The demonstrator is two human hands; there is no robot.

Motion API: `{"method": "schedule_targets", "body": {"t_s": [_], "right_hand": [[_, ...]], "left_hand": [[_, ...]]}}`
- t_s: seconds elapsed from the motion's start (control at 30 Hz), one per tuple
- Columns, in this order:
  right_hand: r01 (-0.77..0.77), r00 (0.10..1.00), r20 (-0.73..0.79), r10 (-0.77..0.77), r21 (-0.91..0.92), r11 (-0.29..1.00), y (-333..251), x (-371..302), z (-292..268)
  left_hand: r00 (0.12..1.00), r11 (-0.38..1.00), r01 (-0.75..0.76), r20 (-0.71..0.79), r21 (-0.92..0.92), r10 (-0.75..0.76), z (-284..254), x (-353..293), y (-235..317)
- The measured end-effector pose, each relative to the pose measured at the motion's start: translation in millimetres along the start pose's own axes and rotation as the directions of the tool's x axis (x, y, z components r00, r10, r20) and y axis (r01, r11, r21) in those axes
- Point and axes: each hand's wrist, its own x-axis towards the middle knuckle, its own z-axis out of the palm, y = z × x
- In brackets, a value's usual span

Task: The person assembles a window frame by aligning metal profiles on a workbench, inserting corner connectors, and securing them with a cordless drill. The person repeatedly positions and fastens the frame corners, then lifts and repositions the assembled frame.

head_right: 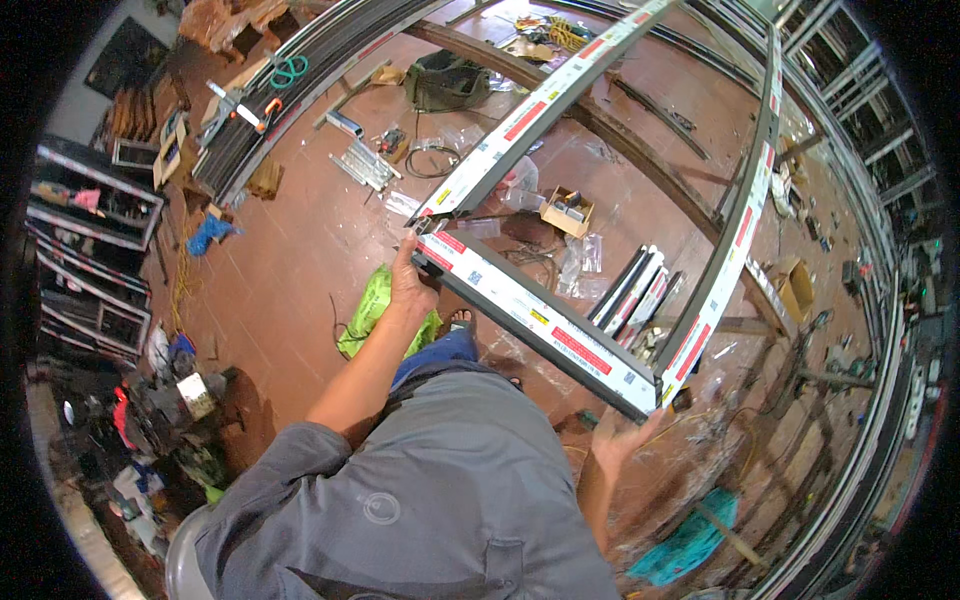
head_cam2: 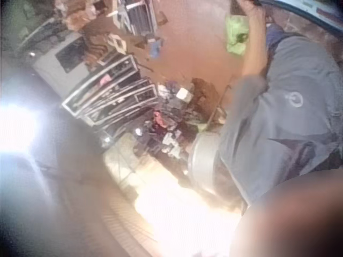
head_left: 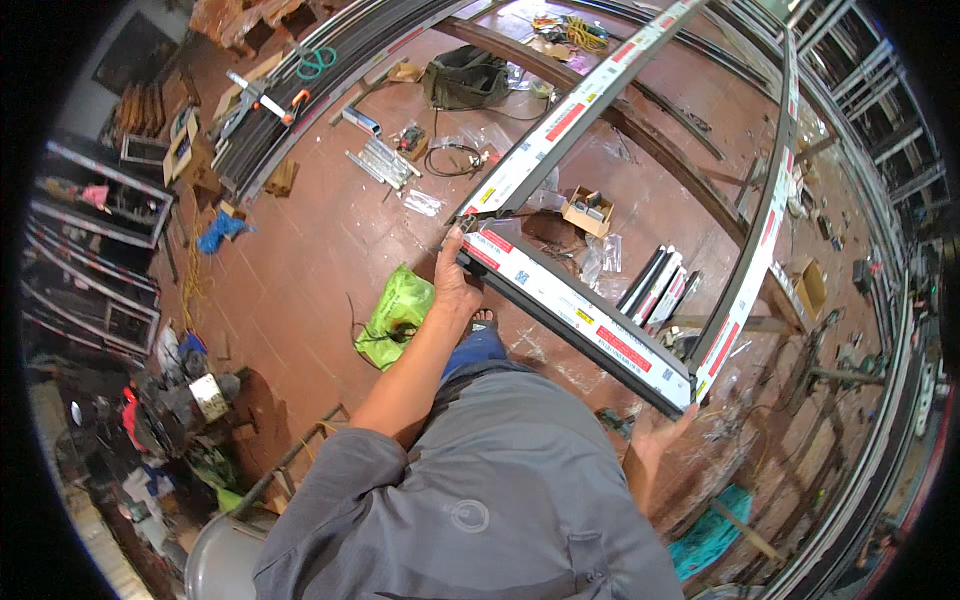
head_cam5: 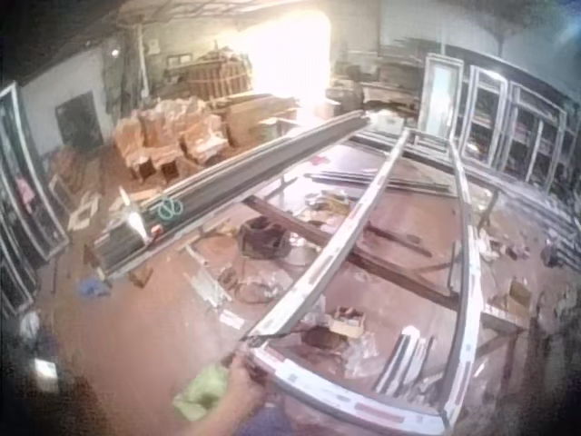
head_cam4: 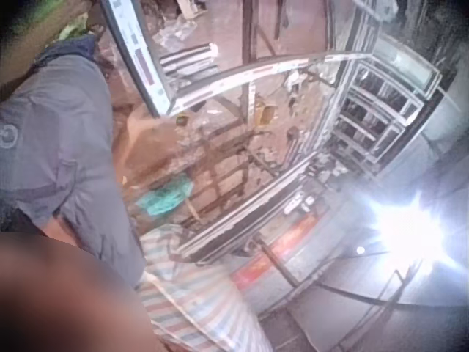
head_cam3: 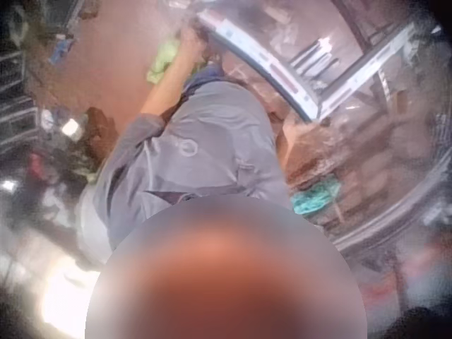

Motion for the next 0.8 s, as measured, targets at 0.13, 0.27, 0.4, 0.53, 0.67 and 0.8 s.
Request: {"method": "schedule_targets", "body": {"t_s": [0.13, 0.27, 0.4, 0.53, 0.67, 0.8], "right_hand": [[-0.099, 0.921, -0.387, -0.041, -0.334, 0.937, -38, -30, 74], [0.633, 0.735, 0.577, -0.355, -0.772, 0.058, -51, 10, 109], [0.849, 0.526, 0.825, 0.206, -0.495, -0.185, 18, 16, 228], [0.947, 0.133, 0.797, 0.589, -0.278, 0.163, 169, 23, 357], [0.977, -0.211, 0.688, 0.694, 0.168, 0.129, 260, 31, 402], [0.954, -0.295, 0.626, 0.722, 0.234, 0.186, 278, 42, 398]], "left_hand": [[0.989, 0.986, -0.143, 0.034, 0.081, 0.141, 21, -18, -1], [0.992, 0.992, -0.127, 0.005, -0.021, 0.127, 15, -7, -8], [0.989, 0.989, -0.131, -0.073, -0.073, 0.126, 15, -11, -11], [0.979, 0.980, -0.174, -0.127, -0.093, 0.162, 23, -13, -9], [0.947, 0.961, -0.266, -0.204, -0.068, 0.248, 32, -9, -14], [0.922, 0.932, -0.349, -0.214, -0.103, 0.322, 30, -5, -19]]}}
